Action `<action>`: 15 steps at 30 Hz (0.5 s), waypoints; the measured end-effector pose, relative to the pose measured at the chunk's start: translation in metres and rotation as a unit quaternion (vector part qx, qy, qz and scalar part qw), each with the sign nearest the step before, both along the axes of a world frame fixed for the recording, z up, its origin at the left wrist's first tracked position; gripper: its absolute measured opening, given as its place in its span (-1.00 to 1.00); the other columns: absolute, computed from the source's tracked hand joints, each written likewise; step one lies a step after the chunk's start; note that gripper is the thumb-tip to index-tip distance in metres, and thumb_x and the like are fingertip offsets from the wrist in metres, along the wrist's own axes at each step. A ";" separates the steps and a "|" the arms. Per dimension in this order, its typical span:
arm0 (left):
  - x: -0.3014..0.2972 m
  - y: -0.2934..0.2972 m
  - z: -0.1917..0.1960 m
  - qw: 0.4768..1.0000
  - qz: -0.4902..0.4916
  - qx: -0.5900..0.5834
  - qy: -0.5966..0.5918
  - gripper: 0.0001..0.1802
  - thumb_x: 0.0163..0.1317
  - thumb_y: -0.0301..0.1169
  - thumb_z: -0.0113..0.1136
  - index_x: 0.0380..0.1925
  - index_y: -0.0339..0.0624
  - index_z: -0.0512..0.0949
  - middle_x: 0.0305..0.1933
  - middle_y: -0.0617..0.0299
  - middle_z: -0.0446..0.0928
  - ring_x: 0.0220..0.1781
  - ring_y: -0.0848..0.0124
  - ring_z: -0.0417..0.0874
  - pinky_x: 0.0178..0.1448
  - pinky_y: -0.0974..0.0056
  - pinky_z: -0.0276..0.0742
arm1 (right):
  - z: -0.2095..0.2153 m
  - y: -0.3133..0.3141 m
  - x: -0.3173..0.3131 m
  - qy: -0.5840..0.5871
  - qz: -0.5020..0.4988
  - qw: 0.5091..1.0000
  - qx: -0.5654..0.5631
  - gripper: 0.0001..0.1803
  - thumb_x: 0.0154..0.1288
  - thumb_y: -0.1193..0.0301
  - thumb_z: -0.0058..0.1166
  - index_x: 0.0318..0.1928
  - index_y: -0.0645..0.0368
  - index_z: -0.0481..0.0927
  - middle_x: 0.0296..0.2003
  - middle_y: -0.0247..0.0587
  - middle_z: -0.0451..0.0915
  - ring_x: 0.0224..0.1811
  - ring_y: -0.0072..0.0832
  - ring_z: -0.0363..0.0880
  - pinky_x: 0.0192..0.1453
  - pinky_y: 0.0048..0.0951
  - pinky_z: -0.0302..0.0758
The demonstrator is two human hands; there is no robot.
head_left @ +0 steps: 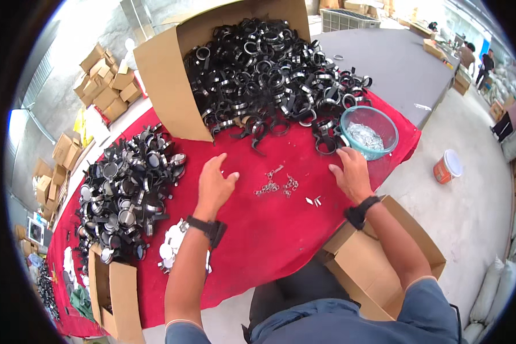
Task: Assembling black plastic rings with silver metal backplates.
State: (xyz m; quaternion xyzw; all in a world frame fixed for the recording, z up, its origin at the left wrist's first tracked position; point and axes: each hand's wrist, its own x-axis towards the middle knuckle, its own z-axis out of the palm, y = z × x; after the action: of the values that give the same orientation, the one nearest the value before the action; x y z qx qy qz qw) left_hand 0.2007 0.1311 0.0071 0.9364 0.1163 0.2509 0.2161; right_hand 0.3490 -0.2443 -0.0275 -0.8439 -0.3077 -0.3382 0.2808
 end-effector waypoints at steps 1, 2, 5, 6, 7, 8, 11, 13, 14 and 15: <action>0.017 -0.012 -0.001 0.999 -0.015 -0.031 -0.001 -0.30 0.25 -0.38 0.53 0.42 -0.21 0.60 0.42 -0.22 0.62 0.48 -0.15 0.60 0.60 -0.04 0.48 | -0.002 -0.005 -0.008 -0.003 -0.002 0.999 0.035 -0.64 0.26 0.47 0.42 0.06 0.25 0.72 -0.03 0.01 0.75 0.09 0.16 0.69 0.24 0.06 0.59; 0.029 -0.010 -0.004 0.999 -0.022 -0.028 -0.009 -0.30 0.25 -0.38 0.53 0.42 -0.21 0.60 0.42 -0.22 0.62 0.48 -0.15 0.60 0.60 -0.04 0.48 | 0.002 -0.004 -0.021 -0.006 0.036 0.999 0.039 -0.70 0.25 0.48 0.40 -0.01 0.24 0.71 -0.08 0.00 0.75 0.04 0.12 0.69 0.19 0.06 0.60; 0.078 -0.001 -0.033 0.992 -0.094 0.085 0.010 -0.37 0.24 -0.53 0.38 0.38 -0.10 0.64 0.48 -0.24 0.54 0.48 -0.20 0.56 0.60 -0.07 0.49 | -0.017 -0.001 -0.052 0.077 0.104 0.992 -0.003 -0.88 0.28 0.43 0.37 -0.35 0.15 0.68 -0.37 -0.09 0.65 -0.24 -0.05 0.70 -0.15 -0.03 0.63; 0.093 -0.001 -0.041 0.985 -0.123 0.118 0.009 -0.37 0.23 -0.58 0.33 0.37 -0.06 0.65 0.51 -0.25 0.50 0.47 -0.22 0.55 0.58 -0.08 0.51 | -0.038 0.001 -0.056 0.140 0.086 0.984 0.066 -0.83 0.34 0.39 0.37 -0.37 0.17 0.68 -0.41 -0.05 0.64 -0.31 -0.05 0.70 -0.21 -0.04 0.64; 0.104 0.000 -0.050 0.982 -0.137 0.133 0.014 -0.40 0.21 -0.61 0.29 0.31 -0.08 0.68 0.52 -0.26 0.48 0.48 -0.22 0.54 0.57 -0.09 0.51 | -0.059 0.002 -0.057 0.171 0.064 0.980 0.075 -0.76 0.47 0.29 0.28 -0.35 0.13 0.69 -0.36 -0.05 0.65 -0.23 -0.01 0.71 -0.13 0.03 0.64; 0.106 0.010 -0.056 0.978 -0.138 0.153 0.022 -0.43 0.20 -0.63 0.25 0.25 -0.10 0.72 0.54 -0.27 0.45 0.49 -0.23 0.53 0.56 -0.10 0.52 | -0.056 0.014 -0.062 0.201 0.077 0.967 0.135 -0.77 0.47 0.27 0.30 -0.30 0.15 0.72 -0.33 -0.04 0.66 -0.22 0.00 0.73 -0.10 0.01 0.67; 0.124 0.016 -0.072 0.980 -0.141 0.139 0.031 -0.61 0.17 -0.64 0.23 0.00 -0.17 0.79 0.46 -0.24 0.53 0.42 -0.25 0.57 0.53 -0.09 0.54 | -0.054 0.016 -0.061 0.222 0.056 0.965 0.124 -0.78 0.46 0.29 0.33 -0.28 0.17 0.72 -0.31 -0.03 0.67 -0.21 0.01 0.73 -0.08 -0.01 0.68; 0.136 0.018 -0.077 0.981 -0.135 0.134 0.033 -0.65 0.17 -0.65 0.23 -0.06 -0.19 0.79 0.41 -0.22 0.56 0.38 -0.26 0.60 0.52 -0.08 0.56 | -0.050 0.013 -0.061 0.220 0.052 0.967 0.117 -0.78 0.46 0.29 0.33 -0.28 0.18 0.72 -0.31 -0.04 0.67 -0.21 0.00 0.73 -0.08 -0.02 0.68; 0.141 0.016 -0.073 0.980 -0.129 0.141 0.048 -0.68 0.16 -0.66 0.24 -0.10 -0.22 0.77 0.37 -0.22 0.58 0.33 -0.23 0.63 0.47 -0.07 0.58 | -0.052 0.010 -0.060 0.222 0.061 0.966 0.119 -0.78 0.46 0.30 0.33 -0.28 0.19 0.71 -0.31 -0.05 0.66 -0.21 -0.01 0.72 -0.08 -0.03 0.68; 0.145 0.016 -0.069 0.980 -0.117 0.149 0.062 -0.71 0.14 -0.67 0.25 -0.14 -0.24 0.75 0.32 -0.21 0.60 0.28 -0.20 0.66 0.42 -0.06 0.61 | -0.053 0.008 -0.059 0.225 0.074 0.964 0.120 -0.78 0.46 0.31 0.32 -0.28 0.20 0.70 -0.31 -0.06 0.65 -0.21 -0.02 0.71 -0.09 -0.04 0.68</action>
State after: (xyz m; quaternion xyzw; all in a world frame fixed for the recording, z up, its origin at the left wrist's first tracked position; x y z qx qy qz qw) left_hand 0.3453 0.1469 -0.0623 0.9790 -0.0198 0.1795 0.0948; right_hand 0.2904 -0.2361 -0.0804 -0.8330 -0.2554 -0.1523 0.4666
